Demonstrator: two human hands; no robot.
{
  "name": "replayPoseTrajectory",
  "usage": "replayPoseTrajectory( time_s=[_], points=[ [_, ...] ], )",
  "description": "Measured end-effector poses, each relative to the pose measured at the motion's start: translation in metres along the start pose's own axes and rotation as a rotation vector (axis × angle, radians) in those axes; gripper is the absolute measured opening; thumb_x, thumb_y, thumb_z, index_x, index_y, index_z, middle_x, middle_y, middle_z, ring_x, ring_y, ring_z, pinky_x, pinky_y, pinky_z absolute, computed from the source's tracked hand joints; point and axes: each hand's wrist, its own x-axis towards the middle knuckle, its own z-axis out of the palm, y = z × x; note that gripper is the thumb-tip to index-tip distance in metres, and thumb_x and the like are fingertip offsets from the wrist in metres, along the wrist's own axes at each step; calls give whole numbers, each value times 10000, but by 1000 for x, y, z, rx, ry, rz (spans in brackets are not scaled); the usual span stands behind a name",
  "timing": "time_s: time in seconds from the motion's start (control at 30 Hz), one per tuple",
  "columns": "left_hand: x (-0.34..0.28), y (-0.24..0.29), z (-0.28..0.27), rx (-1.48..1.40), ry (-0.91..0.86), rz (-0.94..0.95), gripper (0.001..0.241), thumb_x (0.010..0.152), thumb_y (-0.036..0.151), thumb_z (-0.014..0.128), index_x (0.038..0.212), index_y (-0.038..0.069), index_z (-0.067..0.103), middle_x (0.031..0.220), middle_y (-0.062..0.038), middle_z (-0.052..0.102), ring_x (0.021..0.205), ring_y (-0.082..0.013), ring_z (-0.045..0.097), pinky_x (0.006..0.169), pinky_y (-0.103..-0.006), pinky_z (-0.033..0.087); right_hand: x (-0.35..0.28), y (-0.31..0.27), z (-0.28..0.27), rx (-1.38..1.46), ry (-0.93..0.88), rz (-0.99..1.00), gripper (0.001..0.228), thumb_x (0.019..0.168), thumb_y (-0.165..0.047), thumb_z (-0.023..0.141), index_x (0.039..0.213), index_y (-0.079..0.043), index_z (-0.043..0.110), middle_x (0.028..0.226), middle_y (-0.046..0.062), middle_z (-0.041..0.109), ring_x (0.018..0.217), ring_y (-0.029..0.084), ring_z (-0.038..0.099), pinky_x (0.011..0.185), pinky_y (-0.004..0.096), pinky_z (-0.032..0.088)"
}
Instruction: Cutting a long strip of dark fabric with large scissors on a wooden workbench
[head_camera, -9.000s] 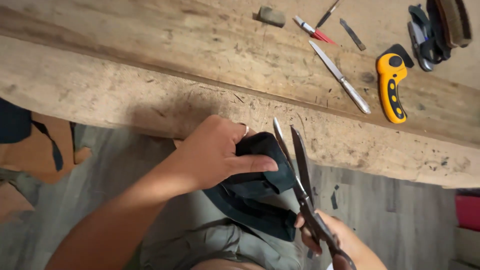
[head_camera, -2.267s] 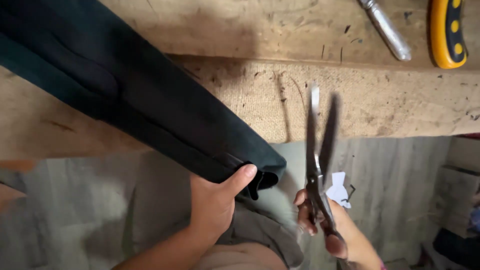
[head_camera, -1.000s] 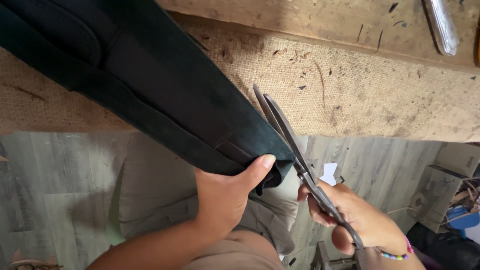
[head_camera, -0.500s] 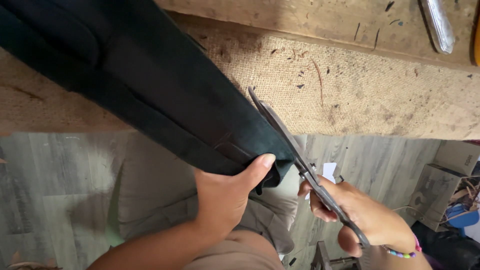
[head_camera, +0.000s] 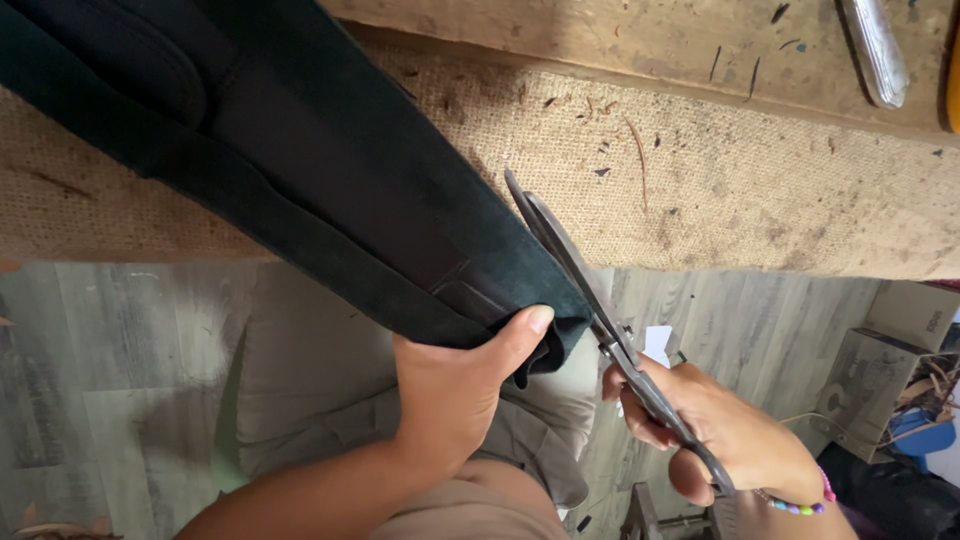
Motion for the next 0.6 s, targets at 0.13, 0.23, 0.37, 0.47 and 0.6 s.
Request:
replayPoseTrajectory(
  time_s=[0.13,0.23,0.37,0.47,0.6],
  points=[
    [0,2,-1,91,40,44,560,612,118,907,1143,56,741,1149,-47,789,1020,-103,724,945,-284,632,1,0,-1,1,-16,0,1097,747,-1079,281,1114,-87,576,608,-41,513,503,120,425,499,292,395],
    [-1,3,-1,88,-11,80,426,653,101,888,1061,56,774,1067,-29,795,961,-103,730,894,-297,652,-1,8,2,-58,7,-23,1047,751,-1052,244,1075,-109,561,581,-80,537,481,106,461,502,281,427],
    [-3,2,1,29,15,7,472,628,47,890,1083,46,766,1057,-47,801,923,-112,738,874,-300,670,-4,15,4,-61,41,-1,964,738,-993,309,1052,-124,583,598,-77,588,503,107,517,517,287,470],
    [-4,1,2,-91,-43,22,496,674,33,865,1149,27,722,1088,-66,775,948,-131,718,895,-326,653,-1,20,20,42,160,-88,722,847,-799,508,963,-91,589,605,-88,508,510,56,427,452,233,386],
    [-3,2,4,-48,-60,16,342,704,77,862,1028,37,760,994,-35,776,907,-118,695,843,-310,630,7,30,52,217,259,-211,990,834,-1000,395,1179,-76,485,741,-12,546,584,60,466,545,226,468]
  ],
)
